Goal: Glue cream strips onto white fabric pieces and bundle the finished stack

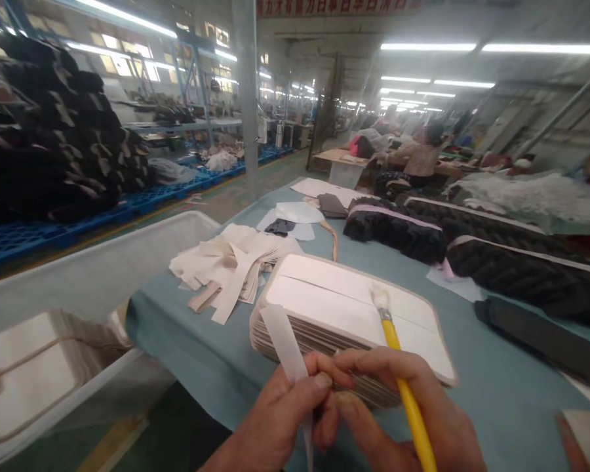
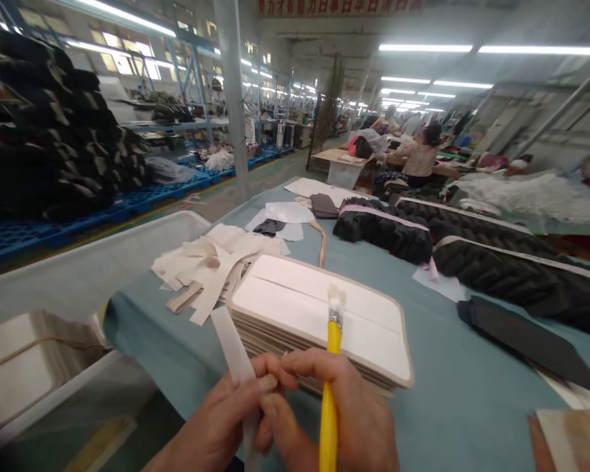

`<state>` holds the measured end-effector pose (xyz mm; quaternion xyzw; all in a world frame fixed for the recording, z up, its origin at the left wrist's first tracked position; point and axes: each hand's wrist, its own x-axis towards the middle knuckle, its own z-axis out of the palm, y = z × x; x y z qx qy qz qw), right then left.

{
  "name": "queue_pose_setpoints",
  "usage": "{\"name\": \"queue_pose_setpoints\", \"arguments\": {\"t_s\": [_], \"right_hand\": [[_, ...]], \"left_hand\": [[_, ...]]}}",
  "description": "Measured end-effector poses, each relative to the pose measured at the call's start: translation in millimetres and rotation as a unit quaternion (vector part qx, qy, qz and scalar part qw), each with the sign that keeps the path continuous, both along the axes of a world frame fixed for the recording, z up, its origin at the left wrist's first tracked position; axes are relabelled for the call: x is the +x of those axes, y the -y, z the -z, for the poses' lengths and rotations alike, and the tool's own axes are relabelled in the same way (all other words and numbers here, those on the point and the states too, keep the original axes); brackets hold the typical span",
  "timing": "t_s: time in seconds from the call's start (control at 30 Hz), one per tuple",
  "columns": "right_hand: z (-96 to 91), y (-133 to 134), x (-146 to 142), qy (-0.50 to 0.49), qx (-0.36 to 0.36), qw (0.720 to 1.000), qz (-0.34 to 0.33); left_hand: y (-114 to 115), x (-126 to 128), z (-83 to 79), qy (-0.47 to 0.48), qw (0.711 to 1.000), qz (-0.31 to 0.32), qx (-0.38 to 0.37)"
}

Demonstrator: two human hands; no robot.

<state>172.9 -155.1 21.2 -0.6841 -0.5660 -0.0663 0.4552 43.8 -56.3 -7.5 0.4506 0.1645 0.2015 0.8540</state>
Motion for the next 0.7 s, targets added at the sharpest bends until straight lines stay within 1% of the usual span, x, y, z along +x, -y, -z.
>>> {"name": "queue_pose_setpoints", "arguments": {"t_s": [0.1,0.13,0.2,0.27,0.3,0.37,0.43,0.5,0.57,0.63,0.7], "right_hand": [[3.3,-12,-11,-0.047,-0.020,0.998,-0.046],[4.6,-15,-13,-0.062,-0.026,0.996,-0.054],[6.0,-19,-19,-0.076,-0.032,0.995,-0.060],[5.0,-21,-25,-0.059,-0.027,0.997,-0.046],[3.6,-21,-28,-0.050,-0.021,0.998,-0.036],[-0.2,-21,-33,-0.049,-0.005,0.999,-0.013],[-4.5,-19,-34,-0.064,0.013,0.998,0.009],[-8.6,-16,-32,-0.060,0.031,0.997,0.027],[-11.7,-12,-28,-0.033,0.042,0.998,0.028],[-13.0,-10,-24,-0.016,0.040,0.999,0.003],[-12.4,-11,-22,-0.014,0.027,0.999,-0.035]], "left_hand": [[3,-1,0.2,-0.022,0.999,-0.008,0.026],[5,-1,1.3,-0.031,0.998,-0.014,0.048],[9,-1,5.2,-0.057,0.992,-0.051,0.102],[14,-1,9.2,-0.092,0.980,-0.092,0.151],[17,-2,10.1,-0.103,0.975,-0.101,0.167],[23,-5,8.1,-0.116,0.969,-0.095,0.194],[26,-12,2.0,-0.138,0.961,-0.081,0.227],[23,-24,-4.8,-0.168,0.948,-0.070,0.262],[15,-36,-9.4,-0.181,0.940,-0.081,0.276],[4,-43,-11.9,-0.154,0.946,-0.108,0.262],[-5,-44,-13.6,-0.114,0.956,-0.128,0.239]]}}
